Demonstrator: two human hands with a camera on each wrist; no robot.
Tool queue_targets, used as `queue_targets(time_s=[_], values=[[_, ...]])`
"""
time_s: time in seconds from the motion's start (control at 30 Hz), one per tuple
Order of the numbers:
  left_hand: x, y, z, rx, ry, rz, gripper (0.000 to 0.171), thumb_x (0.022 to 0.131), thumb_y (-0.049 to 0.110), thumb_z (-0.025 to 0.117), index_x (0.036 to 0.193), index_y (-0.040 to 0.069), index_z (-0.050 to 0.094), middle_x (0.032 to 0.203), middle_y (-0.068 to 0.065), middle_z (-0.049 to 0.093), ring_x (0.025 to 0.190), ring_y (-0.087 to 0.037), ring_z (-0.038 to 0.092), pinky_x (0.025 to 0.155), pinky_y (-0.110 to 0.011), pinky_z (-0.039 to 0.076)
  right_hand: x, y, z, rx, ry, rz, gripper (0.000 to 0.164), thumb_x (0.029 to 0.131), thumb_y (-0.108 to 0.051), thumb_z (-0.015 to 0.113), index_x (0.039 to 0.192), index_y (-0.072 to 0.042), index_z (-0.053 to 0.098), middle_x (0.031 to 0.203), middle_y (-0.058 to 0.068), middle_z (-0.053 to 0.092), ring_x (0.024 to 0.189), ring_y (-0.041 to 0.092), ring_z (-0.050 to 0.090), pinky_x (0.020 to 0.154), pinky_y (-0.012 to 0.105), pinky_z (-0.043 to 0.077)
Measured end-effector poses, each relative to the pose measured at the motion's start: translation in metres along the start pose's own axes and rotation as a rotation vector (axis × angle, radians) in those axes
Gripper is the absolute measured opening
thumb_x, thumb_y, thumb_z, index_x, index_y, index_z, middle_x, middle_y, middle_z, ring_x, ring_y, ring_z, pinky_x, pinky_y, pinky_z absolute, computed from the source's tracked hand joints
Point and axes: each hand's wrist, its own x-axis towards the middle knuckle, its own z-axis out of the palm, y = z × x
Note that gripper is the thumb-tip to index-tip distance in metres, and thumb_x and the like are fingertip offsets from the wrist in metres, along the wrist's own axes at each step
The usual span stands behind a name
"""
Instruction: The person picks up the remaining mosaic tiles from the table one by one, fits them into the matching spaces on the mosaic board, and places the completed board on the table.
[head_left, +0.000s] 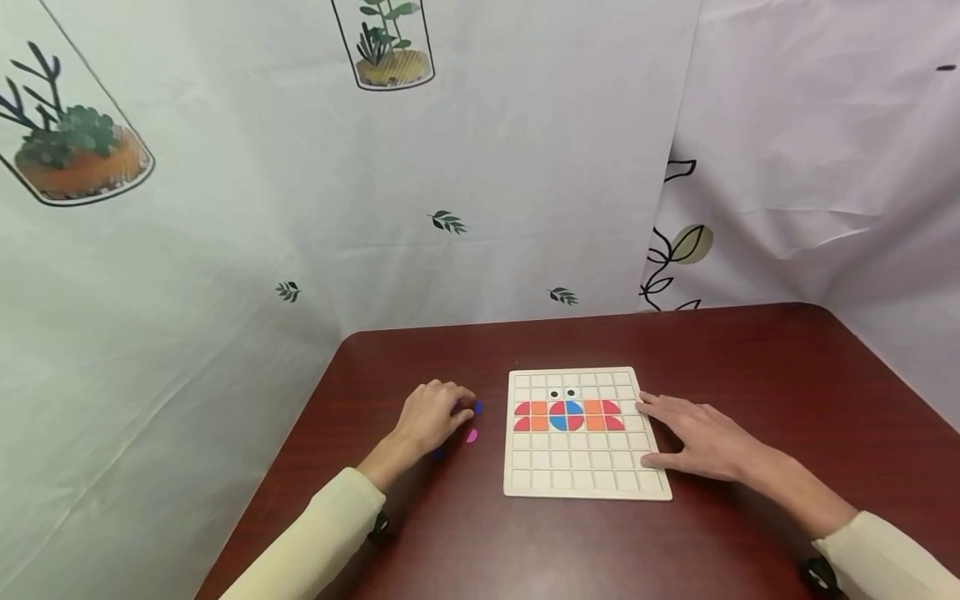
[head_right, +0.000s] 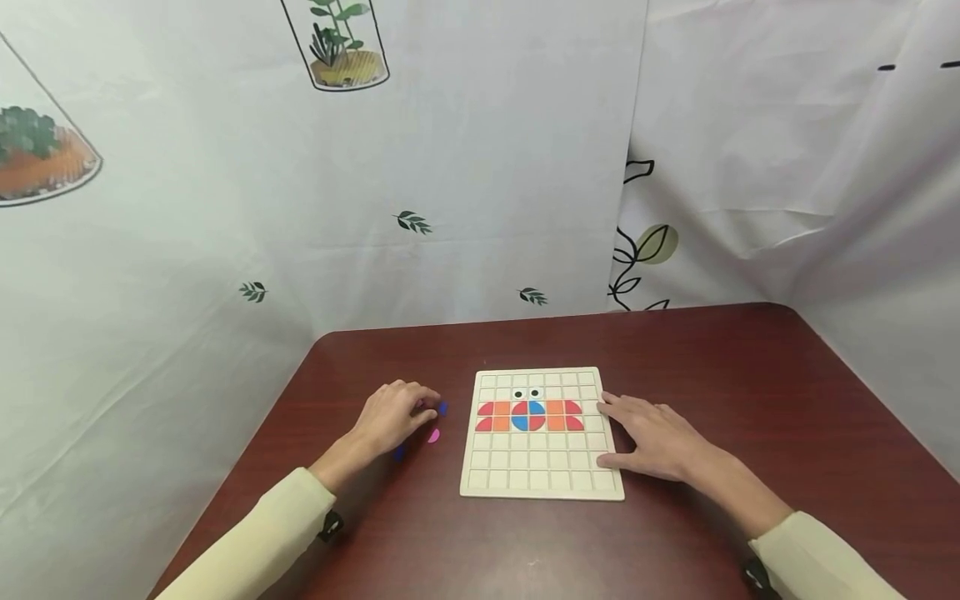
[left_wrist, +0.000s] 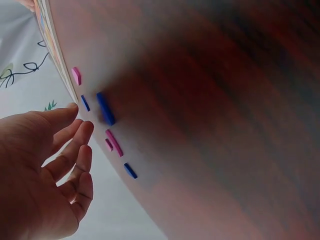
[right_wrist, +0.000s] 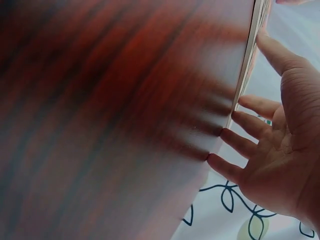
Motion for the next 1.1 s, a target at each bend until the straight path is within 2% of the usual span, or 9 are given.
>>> queue_targets(time_s=[0.27, 0.4, 0.57, 0.83, 1.1], values=[[0.001, -0.006, 0.006, 0.069, 0.046, -0.031, 0.022, 0.09, 0.022, 0.088, 0.111, 0.016, 0.083, 0.106, -0.003, 0.077, 0.092, -0.025, 0.067, 0.077, -0.04, 0.056, 0.001, 0.0, 0.001, 0.002, -0.001, 0.008, 0.093, 0.083, -0.066, 0.081, 0.149, -0.004, 0.059, 0.157, 0.022, 0.051, 0.139, 0.048, 0.05, 0.101, 0.071, 0.043], [0.001, -0.009, 0.006, 0.104, 0.037, -0.079, 0.023, 0.091, 0.023, 0.087, 0.112, 0.015, 0.082, 0.11, -0.008, 0.075, 0.096, -0.029, 0.068, 0.076, -0.044, 0.058, 0.001, 0.0, 0.0, 0.004, 0.0, 0.008, 0.094, 0.083, -0.067, 0.081, 0.149, -0.004, 0.059, 0.156, 0.023, 0.052, 0.139, 0.049, 0.05, 0.101, 0.071, 0.043], [0.0, -0.011, 0.005, 0.086, 0.031, -0.112, 0.022, 0.092, 0.022, 0.086, 0.113, 0.014, 0.081, 0.111, -0.01, 0.074, 0.098, -0.031, 0.068, 0.076, -0.046, 0.059, 0.001, 0.001, 0.001, 0.008, -0.01, 0.019, 0.094, 0.083, -0.067, 0.081, 0.15, -0.004, 0.058, 0.157, 0.023, 0.051, 0.14, 0.049, 0.049, 0.102, 0.071, 0.042], [-0.01, -0.005, 0.002, 0.063, 0.046, -0.06, 0.018, 0.09, 0.019, 0.087, 0.107, 0.016, 0.082, 0.105, -0.004, 0.075, 0.094, -0.026, 0.067, 0.076, -0.043, 0.058, 0.001, 0.0, 0.003, 0.011, -0.013, 0.014, 0.096, 0.083, -0.068, 0.08, 0.151, -0.004, 0.058, 0.157, 0.022, 0.051, 0.141, 0.049, 0.048, 0.102, 0.071, 0.042], [-0.023, 0.005, -0.005, 0.06, 0.03, 0.001, 0.016, 0.089, 0.018, 0.089, 0.103, 0.018, 0.082, 0.093, 0.003, 0.074, 0.084, -0.02, 0.066, 0.068, -0.038, 0.056, 0.0, 0.0, 0.001, 0.007, -0.01, 0.014, 0.095, 0.083, -0.067, 0.081, 0.15, -0.004, 0.058, 0.158, 0.022, 0.05, 0.14, 0.049, 0.049, 0.102, 0.071, 0.043]])
